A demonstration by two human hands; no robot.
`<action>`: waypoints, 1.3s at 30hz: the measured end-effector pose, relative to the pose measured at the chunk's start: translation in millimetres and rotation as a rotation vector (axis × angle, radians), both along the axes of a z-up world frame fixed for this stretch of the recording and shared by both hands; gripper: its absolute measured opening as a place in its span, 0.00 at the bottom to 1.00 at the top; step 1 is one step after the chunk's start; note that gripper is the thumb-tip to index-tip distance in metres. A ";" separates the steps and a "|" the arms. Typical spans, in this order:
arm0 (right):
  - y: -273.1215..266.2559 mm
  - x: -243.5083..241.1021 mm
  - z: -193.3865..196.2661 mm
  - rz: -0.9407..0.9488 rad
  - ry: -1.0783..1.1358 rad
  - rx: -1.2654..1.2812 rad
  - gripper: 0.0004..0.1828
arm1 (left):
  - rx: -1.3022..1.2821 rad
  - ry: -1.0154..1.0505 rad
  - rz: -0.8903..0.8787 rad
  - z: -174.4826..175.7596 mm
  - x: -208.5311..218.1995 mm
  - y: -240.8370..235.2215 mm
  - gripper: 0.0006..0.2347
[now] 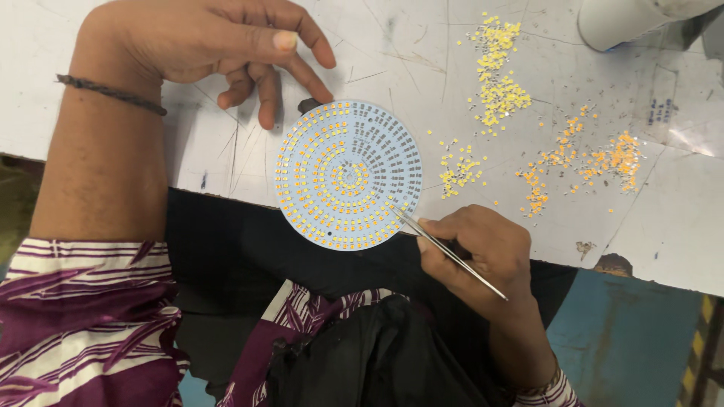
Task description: The person uses tweezers to pick up small yellow LED components from a pile on the table and places them into empty slots on a circular LED board. The person rotates the board as needed to access different sections while continuing to place LEDs one by one.
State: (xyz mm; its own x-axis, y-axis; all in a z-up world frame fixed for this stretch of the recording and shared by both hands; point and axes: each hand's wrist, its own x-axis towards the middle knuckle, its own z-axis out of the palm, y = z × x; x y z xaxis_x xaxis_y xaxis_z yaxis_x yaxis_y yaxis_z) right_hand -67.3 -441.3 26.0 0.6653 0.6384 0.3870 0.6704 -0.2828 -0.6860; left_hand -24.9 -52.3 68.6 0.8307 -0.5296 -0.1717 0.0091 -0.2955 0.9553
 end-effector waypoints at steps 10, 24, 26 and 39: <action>-57.2 -8.4 -4.8 -0.393 0.061 0.083 0.06 | -0.046 0.106 -0.019 -2.8 2.4 3.8 0.23; -67.7 -6.6 -2.1 -0.462 0.111 0.036 0.07 | -0.098 0.126 -0.064 -41.5 13.6 31.7 0.26; -67.4 -6.7 -2.0 -0.475 0.117 0.016 0.08 | -0.105 0.155 -0.040 -44.1 13.7 35.0 0.26; -65.3 -7.4 -3.5 -0.499 0.107 0.018 0.08 | -0.043 0.137 -0.023 -55.2 15.5 43.6 0.29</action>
